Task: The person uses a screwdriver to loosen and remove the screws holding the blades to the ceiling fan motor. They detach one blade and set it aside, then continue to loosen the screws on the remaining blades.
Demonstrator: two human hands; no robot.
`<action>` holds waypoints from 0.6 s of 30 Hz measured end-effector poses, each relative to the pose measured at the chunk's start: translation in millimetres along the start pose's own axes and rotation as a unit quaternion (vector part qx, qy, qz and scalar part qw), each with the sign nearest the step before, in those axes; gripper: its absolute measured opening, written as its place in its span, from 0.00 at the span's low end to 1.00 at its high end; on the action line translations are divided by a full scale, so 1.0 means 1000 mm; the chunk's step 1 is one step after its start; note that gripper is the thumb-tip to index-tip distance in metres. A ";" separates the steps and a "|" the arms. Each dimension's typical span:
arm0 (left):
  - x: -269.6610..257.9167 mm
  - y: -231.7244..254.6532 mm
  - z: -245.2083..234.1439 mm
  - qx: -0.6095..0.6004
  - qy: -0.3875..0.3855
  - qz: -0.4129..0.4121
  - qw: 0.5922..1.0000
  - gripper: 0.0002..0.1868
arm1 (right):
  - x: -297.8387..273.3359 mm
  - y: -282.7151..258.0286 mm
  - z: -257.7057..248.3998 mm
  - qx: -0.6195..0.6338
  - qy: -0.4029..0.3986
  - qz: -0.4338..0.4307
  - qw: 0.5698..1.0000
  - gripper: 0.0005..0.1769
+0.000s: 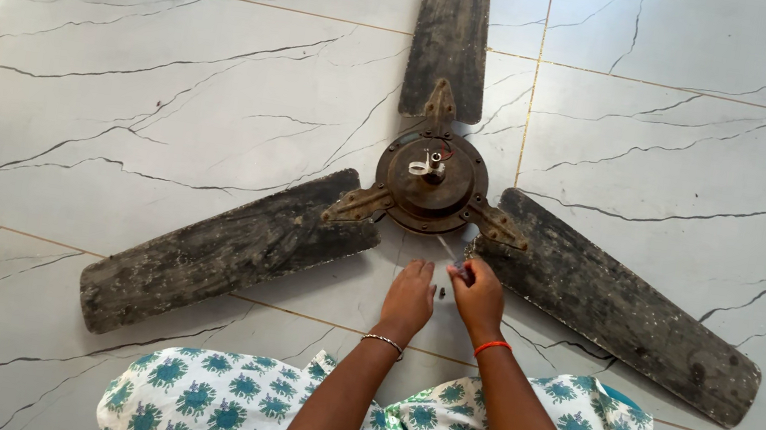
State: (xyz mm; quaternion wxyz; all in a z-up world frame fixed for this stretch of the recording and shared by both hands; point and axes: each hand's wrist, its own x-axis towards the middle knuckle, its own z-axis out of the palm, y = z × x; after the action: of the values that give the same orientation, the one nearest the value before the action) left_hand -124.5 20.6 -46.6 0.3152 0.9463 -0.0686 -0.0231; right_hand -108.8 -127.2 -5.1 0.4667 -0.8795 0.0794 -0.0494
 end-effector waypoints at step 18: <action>0.097 0.024 0.083 -0.560 -0.026 -0.327 0.761 0.18 | 0.008 0.059 -0.028 0.431 0.084 0.475 0.763 0.15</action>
State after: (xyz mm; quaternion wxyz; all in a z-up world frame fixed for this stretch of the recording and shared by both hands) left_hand -38.2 -61.7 -98.6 0.7602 0.5657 0.2619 -0.1832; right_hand -111.2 -184.3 -38.4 0.7516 -0.4283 0.4958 0.0762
